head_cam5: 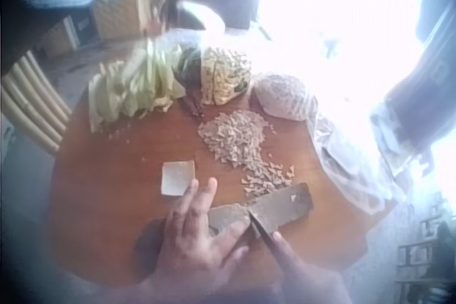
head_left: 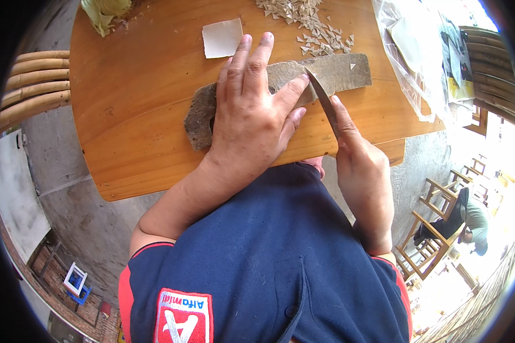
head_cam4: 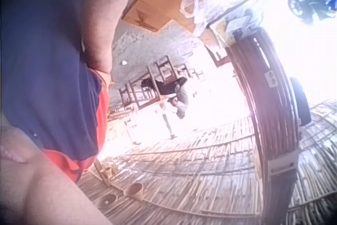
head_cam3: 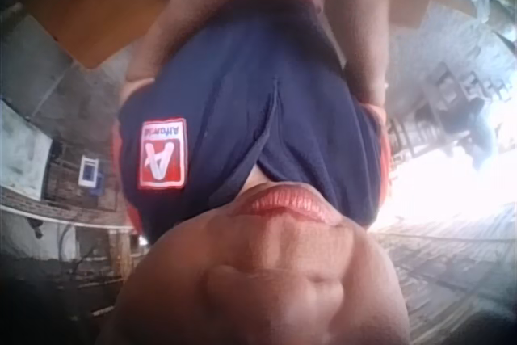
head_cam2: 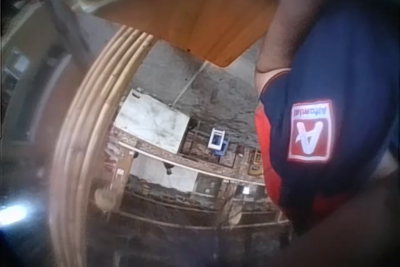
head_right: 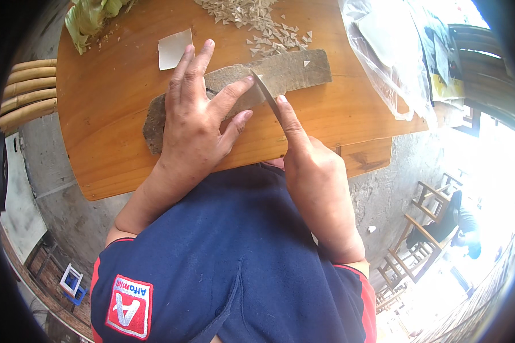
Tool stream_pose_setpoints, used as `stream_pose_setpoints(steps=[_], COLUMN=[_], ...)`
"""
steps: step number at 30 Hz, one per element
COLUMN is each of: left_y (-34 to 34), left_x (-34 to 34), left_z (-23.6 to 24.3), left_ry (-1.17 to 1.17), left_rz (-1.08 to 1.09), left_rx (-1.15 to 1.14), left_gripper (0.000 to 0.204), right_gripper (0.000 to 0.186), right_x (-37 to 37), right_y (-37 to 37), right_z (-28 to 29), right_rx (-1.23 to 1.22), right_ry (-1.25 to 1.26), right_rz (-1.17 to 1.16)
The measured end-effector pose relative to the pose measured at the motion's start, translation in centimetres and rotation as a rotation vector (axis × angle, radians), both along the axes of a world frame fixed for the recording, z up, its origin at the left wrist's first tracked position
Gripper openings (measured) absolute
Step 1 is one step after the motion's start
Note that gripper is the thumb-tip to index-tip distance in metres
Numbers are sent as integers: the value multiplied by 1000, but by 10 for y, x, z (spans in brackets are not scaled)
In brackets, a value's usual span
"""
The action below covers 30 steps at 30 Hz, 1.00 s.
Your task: The person uses a knife to carve a small rectangular piece of wood on a wooden table. They repeatedly shave thin layers from the wood, creating small triangular shavings that accumulate on the table. The person occasionally repositions the wood and continues carving.
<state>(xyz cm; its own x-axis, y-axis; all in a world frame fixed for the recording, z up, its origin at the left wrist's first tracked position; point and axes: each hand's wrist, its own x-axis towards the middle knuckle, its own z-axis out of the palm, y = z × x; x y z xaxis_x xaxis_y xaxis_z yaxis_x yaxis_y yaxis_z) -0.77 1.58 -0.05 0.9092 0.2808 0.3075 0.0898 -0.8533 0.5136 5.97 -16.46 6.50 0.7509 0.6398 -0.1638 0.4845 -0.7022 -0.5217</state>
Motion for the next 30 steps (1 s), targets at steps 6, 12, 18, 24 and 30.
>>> stream_pose_setpoints(steps=[6, 12, 18, 24, 30], left_y=[-1, 0, 6, 6, 6], left_x=[-1, -1, -6, -5, -4], left_z=[0, -6, -5, -8, -7], left_ry=[3, -62, -130, -172, -127], left_rz=[14, 17, 36, 58, 81], left_rx=[33, 63, -41, -84, -51], left_gripper=[45, 42, 53, 60, 62], right_gripper=[86, 76, 60, 58, 49], right_x=[-2, -6, 10, 39, 87], right_y=[5, 0, -17, -10, 1], right_z=[-4, 4, -2, 4, -7], right_rx=[-125, -70, 120, -36, 3], right_ry=[-160, -107, 55, -25, -189], right_rz=[112, 72, -8, 283, 319])
